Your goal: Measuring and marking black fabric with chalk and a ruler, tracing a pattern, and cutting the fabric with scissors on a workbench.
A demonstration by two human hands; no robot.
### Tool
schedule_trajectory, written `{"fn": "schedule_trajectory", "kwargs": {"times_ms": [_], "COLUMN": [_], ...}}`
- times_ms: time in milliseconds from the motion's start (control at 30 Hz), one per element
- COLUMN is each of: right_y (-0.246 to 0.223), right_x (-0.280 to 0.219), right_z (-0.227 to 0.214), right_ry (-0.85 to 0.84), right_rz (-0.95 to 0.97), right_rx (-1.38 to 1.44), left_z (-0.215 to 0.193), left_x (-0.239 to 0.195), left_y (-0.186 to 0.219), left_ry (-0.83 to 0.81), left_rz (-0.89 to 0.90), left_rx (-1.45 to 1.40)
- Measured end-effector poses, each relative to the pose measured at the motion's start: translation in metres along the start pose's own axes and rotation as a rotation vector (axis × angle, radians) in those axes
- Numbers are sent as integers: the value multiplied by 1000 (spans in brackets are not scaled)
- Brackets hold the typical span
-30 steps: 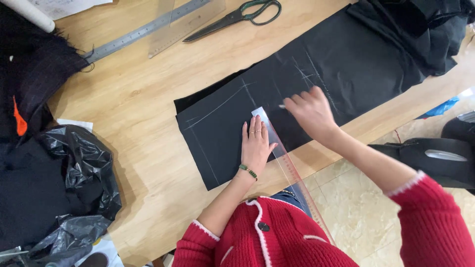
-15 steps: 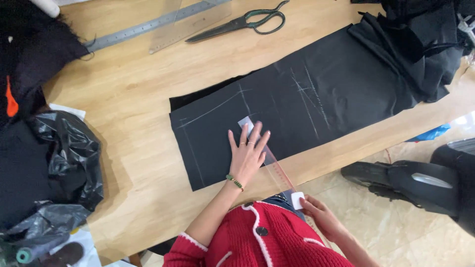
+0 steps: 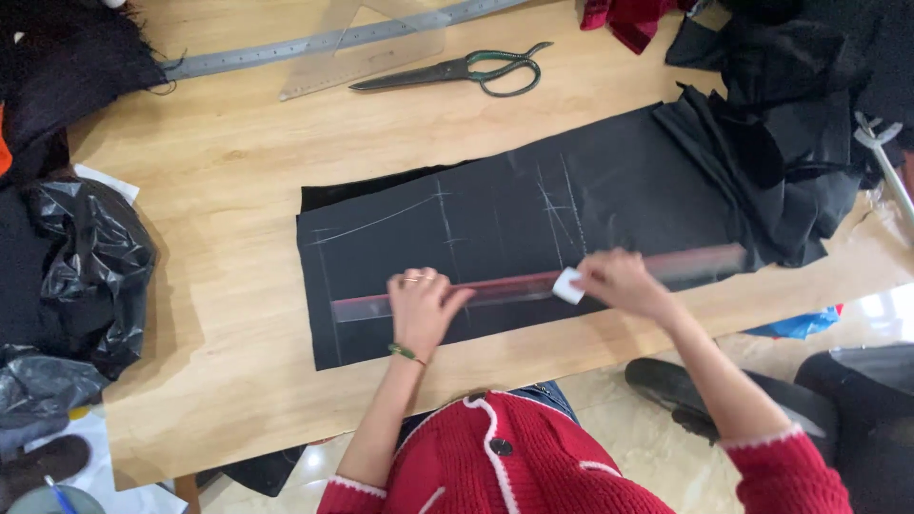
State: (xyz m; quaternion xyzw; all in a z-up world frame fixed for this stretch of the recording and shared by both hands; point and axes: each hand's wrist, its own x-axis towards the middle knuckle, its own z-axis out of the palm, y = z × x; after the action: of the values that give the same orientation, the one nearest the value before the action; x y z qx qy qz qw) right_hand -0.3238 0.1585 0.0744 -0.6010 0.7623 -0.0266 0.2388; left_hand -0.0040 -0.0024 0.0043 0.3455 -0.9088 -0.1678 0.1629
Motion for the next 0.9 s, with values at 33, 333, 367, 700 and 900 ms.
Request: {"fn": "schedule_trajectory", "kwargs": {"times_ms": [33,333,367,700,900], "right_y": [8,77,84,78,72], "right_x": [12,93,95,100,105], "right_z": [-14,-6,3,18,17], "right_ry": [-3,373,463,765,781], "right_rz": [-10,-33,5,43,-2], "right_rx": [-3,288,360,483,516], "left_z": [-1,16,17,25,28], "left_x": [2,0,-2,-16,-6], "left_y": [-6,-3,8,73,65], "left_ry": [4,268,250,91,69], "left_rz": [-9,-283,-259,-213,-254], "left_rx": [3,92,81,263,285]}}
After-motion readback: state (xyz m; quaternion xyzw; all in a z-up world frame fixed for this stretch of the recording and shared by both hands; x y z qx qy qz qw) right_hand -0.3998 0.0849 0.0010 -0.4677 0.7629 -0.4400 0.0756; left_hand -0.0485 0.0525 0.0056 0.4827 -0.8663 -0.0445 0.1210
